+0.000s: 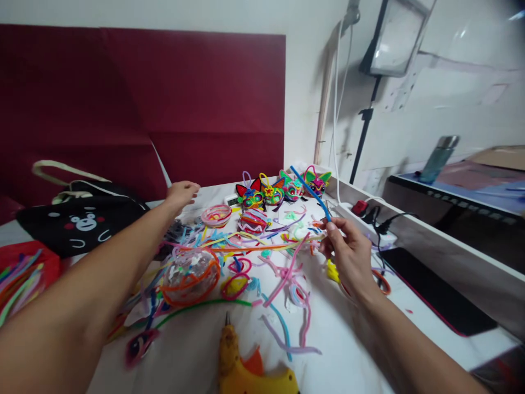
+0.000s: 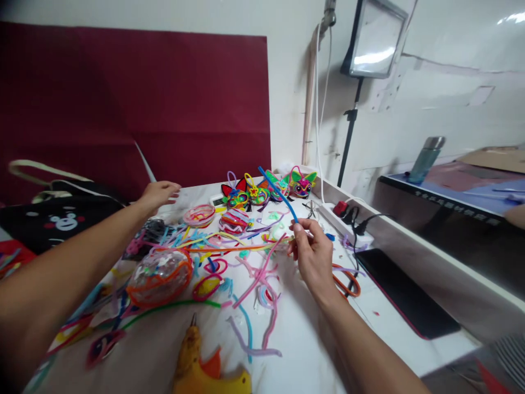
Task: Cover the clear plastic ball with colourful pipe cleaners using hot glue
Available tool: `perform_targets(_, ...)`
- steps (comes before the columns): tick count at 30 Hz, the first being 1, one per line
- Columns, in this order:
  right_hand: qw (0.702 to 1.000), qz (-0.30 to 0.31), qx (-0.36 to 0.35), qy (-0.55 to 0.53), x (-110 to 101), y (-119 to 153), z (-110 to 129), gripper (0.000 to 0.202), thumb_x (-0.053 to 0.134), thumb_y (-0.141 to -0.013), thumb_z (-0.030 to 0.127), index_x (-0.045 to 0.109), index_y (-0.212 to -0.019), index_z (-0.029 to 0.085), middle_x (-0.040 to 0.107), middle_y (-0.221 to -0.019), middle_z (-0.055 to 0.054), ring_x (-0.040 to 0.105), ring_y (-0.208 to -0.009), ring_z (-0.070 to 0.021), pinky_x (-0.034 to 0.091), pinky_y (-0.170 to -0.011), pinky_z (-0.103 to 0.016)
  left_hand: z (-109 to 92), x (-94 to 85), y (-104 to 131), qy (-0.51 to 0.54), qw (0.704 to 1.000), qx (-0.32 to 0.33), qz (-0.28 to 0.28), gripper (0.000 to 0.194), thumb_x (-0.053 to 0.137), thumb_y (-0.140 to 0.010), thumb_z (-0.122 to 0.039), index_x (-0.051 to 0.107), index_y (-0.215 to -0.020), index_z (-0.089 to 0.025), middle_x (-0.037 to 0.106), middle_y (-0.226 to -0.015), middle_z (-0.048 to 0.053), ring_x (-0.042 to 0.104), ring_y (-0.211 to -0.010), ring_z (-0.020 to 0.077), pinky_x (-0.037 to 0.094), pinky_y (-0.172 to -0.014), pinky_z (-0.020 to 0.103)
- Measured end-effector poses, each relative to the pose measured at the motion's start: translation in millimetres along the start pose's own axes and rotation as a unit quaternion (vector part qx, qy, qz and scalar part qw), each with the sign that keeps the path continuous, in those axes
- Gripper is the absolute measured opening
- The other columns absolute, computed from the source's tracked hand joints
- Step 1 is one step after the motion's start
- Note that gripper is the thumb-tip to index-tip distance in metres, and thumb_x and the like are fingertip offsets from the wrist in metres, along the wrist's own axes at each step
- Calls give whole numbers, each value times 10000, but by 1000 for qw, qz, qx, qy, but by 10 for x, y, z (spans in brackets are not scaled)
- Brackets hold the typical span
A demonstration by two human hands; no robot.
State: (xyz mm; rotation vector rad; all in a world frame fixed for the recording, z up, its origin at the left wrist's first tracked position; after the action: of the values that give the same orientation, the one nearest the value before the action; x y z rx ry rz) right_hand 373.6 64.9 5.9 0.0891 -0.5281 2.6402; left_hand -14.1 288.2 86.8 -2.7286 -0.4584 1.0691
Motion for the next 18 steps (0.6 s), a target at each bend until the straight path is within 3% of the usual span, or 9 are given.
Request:
perform_targets(4,1000,-19,-15,-9,-29,-23,2,313,673,-869,508,633,-911,200,553,-586,55,435,-423,-76,334,-391,-191,-346,389,59,-82,988,79,100,385,626,-949,-374,587,-1274,-171,618,-1283,109,643,-1089,245,571,-905,464)
perform_targets(9,999,-25,-25,-15,-12,-30,41,283,651,-883,478,632,-912,197,549,-631,50,456,-456,-82,339,-412,-198,-684,857,87,-203,953,169,149,386,625,-950,-375,586,-1277,-174,615,-1290,108,639,-1098,248,568,-914,468)
perform_targets(13,1000,6,-18,-7,46,-7,50,277,608,-909,463,631,-905,187,561,-656,40,476,-460,-86,357,-429,-209,-783,1150,64,-287,920,198,179,385,626,-949,-377,589,-1274,-175,616,-1288,106,640,-1098,250,568,-912,466)
perform_targets(18,1000,14,-12,-14,70,-10,64,262,594,-918,448,642,-915,190,569,-694,30,470,-498,-92,362,-459,-220,-763,1388,3,-372,887,206,180,391,630,-946,-375,584,-1280,-176,616,-1286,107,640,-1099,249,569,-909,464)
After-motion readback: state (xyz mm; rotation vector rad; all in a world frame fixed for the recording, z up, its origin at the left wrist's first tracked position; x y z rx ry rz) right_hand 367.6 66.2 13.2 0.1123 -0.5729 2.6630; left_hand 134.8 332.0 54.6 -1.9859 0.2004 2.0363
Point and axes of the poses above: each hand's wrist, its own y-axis away from the middle knuckle, its own x-axis out of the palm, z = x × y, the point moved 3 cm from there along -y, towards the middle knuckle
